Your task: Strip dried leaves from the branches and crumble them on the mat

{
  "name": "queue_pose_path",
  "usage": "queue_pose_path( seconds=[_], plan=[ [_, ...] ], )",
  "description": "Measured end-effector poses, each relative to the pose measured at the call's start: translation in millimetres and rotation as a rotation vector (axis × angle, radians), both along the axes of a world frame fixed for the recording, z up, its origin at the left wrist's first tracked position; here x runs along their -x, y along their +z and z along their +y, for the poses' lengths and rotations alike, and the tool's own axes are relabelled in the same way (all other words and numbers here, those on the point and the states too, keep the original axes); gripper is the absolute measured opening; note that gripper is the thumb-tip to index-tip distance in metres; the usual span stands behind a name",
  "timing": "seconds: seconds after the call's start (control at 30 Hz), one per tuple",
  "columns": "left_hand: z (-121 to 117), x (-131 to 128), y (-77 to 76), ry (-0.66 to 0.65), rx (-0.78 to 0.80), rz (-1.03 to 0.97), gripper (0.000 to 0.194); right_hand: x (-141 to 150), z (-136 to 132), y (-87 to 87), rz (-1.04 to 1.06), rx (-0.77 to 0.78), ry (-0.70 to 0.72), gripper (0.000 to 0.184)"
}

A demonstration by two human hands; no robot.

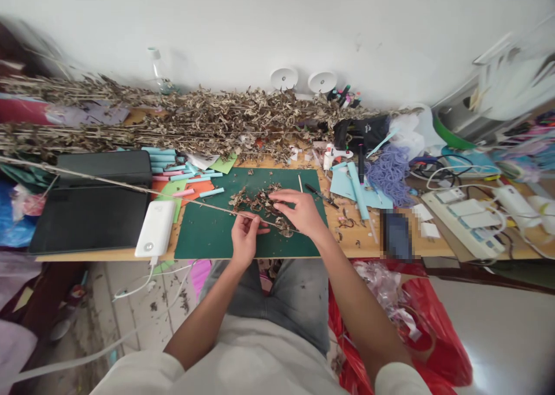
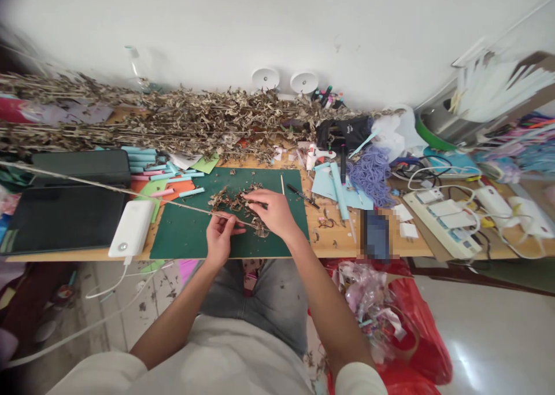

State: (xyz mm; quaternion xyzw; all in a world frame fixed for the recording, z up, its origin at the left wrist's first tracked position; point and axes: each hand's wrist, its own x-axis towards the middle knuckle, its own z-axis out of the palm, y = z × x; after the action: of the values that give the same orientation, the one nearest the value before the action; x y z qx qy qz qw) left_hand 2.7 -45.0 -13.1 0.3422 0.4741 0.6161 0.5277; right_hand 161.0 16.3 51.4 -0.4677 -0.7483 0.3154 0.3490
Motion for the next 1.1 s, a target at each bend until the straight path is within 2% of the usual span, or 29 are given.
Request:
queue_pose_path(
  seconds=[0.13, 0.27, 0.33, 0.43, 0.53, 0.63, 0.73, 0.83, 0.93, 1.1],
  plan=[
    [0.5, -0.3, -1.6, 0.015, -0.016, -0.002, 0.030, -7.9, -2.6, 1.3, -0.095, 0.077, 0.005, 0.034],
    [-0.6, -0.7, -2.8, 0.013, -0.020, 0.017, 0.031, -14.3, -17.2, 4.1, -0.159, 0.183, 0.161, 0.055],
    [-1.5, -1.5, -2.2, 0.010, -0.026, 0.022, 0.031, -14.2, -22.5, 4.6, -0.162, 0.178, 0.174, 0.045],
    [-3.1, -2.5, 0.0, -0.018, -0.030, 0.020, 0.030, -13.2, -23.4, 0.7, -0.104, 0.189, 0.105, 0.018],
    [-4.1, -2.5, 1.8, -0.029, -0.040, 0.015, 0.029, -15.7, -17.7, -9.6, 0.015, 0.234, -0.003, 0.016],
    [-4.1, -2.2, 2.0, -0.017, -0.046, 0.007, 0.030, -20.2, -9.4, -21.6, 0.156, 0.269, -0.128, 0.021],
    [-3.6, -2.2, 0.7, -0.013, -0.051, 0.006, 0.030, -21.2, -1.9, -26.5, 0.181, 0.290, -0.217, 0.023],
    [-2.8, -2.3, -0.6, -0.001, -0.050, -0.004, 0.030, -15.0, 4.5, -22.7, 0.066, 0.180, -0.222, 0.021],
    [-2.3, -2.3, -0.4, 0.005, -0.040, 0.000, 0.031, -4.5, 10.4, -17.7, -0.043, 0.000, -0.135, 0.025],
    [-2.5, -2.7, 0.6, -0.006, -0.030, 0.026, 0.031, -0.1, 7.6, -10.2, -0.138, -0.077, -0.076, 0.035]
  ],
)
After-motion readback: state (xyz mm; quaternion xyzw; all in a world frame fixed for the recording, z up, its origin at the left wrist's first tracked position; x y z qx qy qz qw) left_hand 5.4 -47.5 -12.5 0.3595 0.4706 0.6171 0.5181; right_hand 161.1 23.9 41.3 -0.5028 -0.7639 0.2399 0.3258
